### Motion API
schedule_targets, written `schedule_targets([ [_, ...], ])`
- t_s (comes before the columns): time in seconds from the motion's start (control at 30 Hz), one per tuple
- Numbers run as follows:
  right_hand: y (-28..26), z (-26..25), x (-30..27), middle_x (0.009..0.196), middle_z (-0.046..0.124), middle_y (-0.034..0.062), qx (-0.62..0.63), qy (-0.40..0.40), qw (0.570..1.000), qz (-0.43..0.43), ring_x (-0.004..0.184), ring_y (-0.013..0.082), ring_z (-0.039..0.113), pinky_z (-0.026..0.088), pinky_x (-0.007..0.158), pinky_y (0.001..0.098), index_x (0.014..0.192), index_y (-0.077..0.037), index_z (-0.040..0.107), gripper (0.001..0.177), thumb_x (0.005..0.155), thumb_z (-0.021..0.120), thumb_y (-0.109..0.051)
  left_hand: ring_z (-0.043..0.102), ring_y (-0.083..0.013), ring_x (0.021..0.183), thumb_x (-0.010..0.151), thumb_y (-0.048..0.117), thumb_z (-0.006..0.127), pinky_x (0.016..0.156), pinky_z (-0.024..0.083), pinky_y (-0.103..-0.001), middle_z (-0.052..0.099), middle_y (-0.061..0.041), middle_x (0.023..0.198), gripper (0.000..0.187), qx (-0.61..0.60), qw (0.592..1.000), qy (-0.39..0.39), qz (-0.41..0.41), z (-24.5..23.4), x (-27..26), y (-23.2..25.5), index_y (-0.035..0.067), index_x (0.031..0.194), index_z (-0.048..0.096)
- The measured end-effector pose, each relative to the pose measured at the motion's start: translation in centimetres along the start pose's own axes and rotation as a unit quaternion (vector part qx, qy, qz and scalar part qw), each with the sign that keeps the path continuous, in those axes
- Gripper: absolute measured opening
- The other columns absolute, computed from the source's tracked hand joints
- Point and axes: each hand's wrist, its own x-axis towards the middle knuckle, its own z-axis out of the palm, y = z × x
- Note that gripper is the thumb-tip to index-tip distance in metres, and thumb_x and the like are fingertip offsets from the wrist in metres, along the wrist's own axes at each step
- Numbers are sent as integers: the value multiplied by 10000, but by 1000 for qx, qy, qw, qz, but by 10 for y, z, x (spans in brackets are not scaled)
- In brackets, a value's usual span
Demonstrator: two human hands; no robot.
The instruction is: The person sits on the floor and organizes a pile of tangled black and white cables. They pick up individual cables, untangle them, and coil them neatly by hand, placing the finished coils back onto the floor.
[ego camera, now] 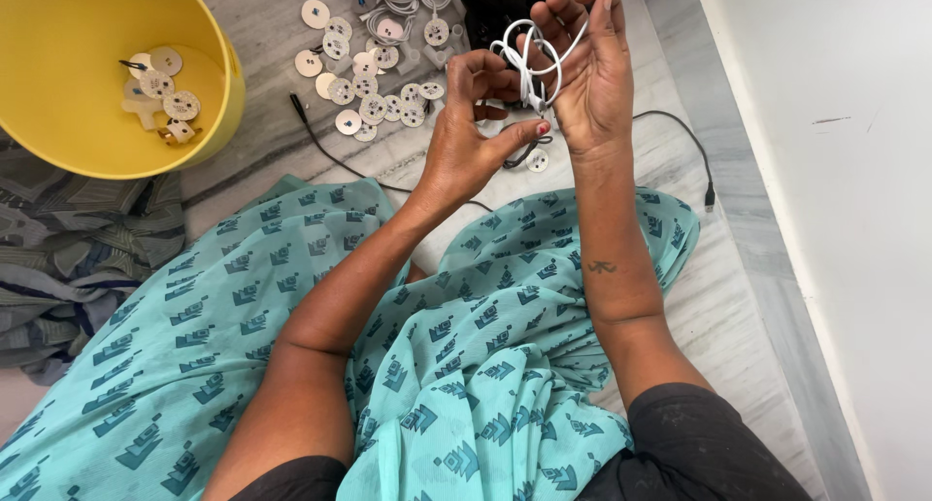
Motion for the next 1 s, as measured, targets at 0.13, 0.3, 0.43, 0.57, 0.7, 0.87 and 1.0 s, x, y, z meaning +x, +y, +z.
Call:
schedule_targets([
  [0.13,-2,8,-6,1241,642,131,-1,11,1000,-16,1251,248,672,633,1012,443,1221,-82,568,224,1108,568,-275,705,-220,1157,954,34,773,948,645,-351,650,-124,1220,546,-47,999,2,0,0,-1,1,76,1333,382],
  [0.3,-4,15,-11,1274,611,133,1,26,999,-25,1293,245,636,615,1059,446,1253,-70,561,246,1106,578,-266,712,-198,1140,1017,-27,641,943,640,-342,659,-112,1197,412,-102,995,-3,-11,-3,0,0,68,1329,391],
  [0.43,-3,16,-13,1269,615,137,-4,35,999,-27,1293,246,635,612,1068,455,1259,-58,564,265,1099,588,-267,702,-175,1089,1018,-30,616,870,635,-316,677,-113,1158,366,-136,990,-5,-39,-4,2,-1,62,1296,396],
  [0.57,-4,17,-12,1282,611,127,-1,30,999,-29,1302,237,630,607,1078,447,1269,-61,563,259,1103,593,-257,703,-157,1076,1041,-34,596,874,643,-303,683,-116,1147,320,-159,986,-1,-41,-6,3,-4,65,1276,403],
  [0.7,-5,16,-13,1273,621,129,1,31,999,-32,1288,241,639,609,1073,450,1267,-55,564,265,1102,590,-260,697,-133,1059,1028,-33,620,873,660,-297,647,-87,1125,266,-161,986,0,-32,-5,3,-4,50,1222,457],
  [0.87,-4,12,-11,1251,630,130,29,36,999,-20,1257,239,653,610,1069,433,1269,-55,564,260,1112,560,-263,669,-121,1004,1020,-65,622,844,604,-271,654,-53,1135,209,-41,998,4,44,-5,-1,9,49,1189,669],
  [1.0,2,10,-8,1233,641,143,51,45,998,-4,1235,251,672,612,1036,408,1234,-50,566,253,1120,511,-269,653,-153,1001,950,-34,745,862,608,-285,599,-71,1175,316,18,992,-1,128,-3,-5,24,62,1239,661],
])
